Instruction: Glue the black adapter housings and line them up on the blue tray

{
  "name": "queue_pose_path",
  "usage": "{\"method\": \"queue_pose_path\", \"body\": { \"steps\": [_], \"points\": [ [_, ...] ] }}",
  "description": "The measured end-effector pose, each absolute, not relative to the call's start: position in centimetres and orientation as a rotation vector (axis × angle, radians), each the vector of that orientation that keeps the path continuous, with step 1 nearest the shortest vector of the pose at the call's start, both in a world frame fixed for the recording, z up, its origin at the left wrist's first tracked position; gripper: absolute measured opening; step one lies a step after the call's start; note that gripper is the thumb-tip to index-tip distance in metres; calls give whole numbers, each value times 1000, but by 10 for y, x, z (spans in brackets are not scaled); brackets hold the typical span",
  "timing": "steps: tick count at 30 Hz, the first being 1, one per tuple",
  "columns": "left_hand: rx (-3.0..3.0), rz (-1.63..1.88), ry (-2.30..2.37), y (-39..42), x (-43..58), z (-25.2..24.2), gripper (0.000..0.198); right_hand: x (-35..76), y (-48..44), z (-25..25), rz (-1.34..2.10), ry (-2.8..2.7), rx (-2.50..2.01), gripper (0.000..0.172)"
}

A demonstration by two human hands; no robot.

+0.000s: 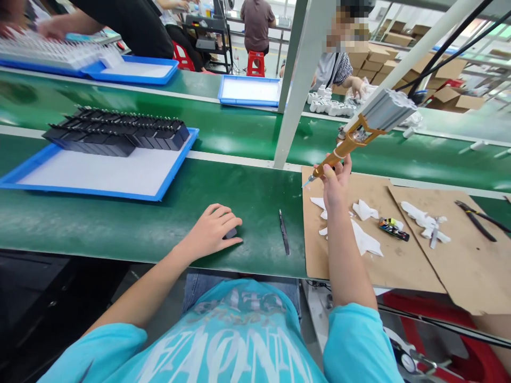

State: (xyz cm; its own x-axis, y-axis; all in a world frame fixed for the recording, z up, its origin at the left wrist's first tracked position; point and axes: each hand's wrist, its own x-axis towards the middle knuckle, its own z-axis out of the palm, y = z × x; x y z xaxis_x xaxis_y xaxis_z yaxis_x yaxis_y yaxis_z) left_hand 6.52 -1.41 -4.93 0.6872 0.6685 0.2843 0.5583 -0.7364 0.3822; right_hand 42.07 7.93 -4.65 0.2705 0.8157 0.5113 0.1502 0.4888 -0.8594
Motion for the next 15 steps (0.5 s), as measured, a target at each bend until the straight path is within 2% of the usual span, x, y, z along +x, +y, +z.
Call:
{"method": "queue_pose_path", "body": {
  "steps": [3,7,12,15],
  "points": [
    [2664,638,853,-14,61,-52,7,413,78,-46,615,-1100,-990,48],
    [2498,899,946,-26,45,-57,7,400,70,-40,648,-1084,-975,43],
    [1804,1163,1164,-40,27,-70,43,372,52,-27,649,-1157,-917,42],
    [1452,1225,1228,-39,28,-80,48,347,39,-20,685,-1185,-885,46]
  ]
}}
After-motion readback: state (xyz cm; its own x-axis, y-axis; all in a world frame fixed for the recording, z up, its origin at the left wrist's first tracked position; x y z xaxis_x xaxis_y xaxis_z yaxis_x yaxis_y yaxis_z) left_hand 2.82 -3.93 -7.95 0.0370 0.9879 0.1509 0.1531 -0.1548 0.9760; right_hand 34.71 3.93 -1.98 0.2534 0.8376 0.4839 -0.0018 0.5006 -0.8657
